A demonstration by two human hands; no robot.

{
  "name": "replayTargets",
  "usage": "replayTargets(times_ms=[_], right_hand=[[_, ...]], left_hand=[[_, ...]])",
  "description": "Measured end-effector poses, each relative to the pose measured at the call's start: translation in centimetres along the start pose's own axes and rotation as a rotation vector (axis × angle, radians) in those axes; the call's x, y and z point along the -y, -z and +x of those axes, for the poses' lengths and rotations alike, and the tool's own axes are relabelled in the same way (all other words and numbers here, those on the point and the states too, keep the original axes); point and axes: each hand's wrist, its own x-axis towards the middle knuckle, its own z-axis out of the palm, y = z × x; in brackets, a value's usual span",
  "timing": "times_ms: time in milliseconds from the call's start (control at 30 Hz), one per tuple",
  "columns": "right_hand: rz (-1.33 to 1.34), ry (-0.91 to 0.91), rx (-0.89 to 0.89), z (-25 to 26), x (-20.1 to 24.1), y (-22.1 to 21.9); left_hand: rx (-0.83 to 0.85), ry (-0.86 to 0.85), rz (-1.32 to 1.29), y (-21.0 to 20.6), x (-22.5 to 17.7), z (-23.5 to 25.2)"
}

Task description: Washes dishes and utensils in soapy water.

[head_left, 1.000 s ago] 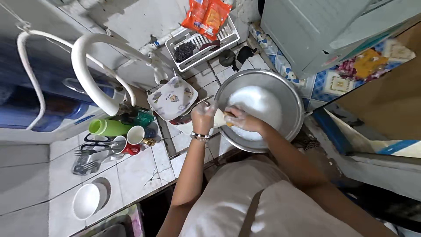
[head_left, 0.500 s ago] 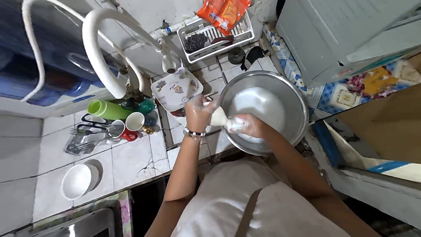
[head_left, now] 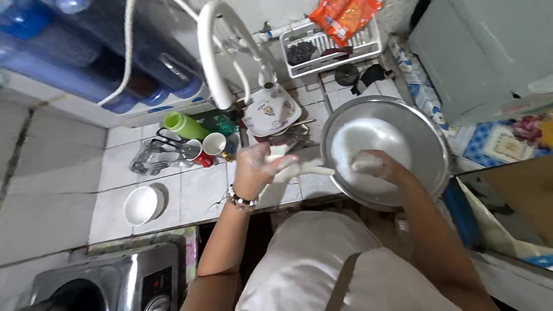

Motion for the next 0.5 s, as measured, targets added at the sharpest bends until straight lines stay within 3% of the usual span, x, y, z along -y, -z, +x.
replayTargets(times_ms=[100,167,333,500], right_hand=[[-0.263,-0.229,-0.268,-0.7,-2.2,1.4],[-0.433,-0.433,-0.314,-1.4,-3.5,2.0],[-0.693,-0.742,-0.143,-2.4,-4.5,0.2],[-0.608,-0.791,-0.074,-1.9,-4.2,-0.8]], left_hand=[[-0.18,-0.018,0.153,6.5,1.8,-2.1],[-0.263,-0.034,0.397,11.0,3.1,-3.0],[-0.3,0.05,0.732,18.2,7.8,-1.3],[-0.11,0.357,0.628,20.0,13.6,3.9]])
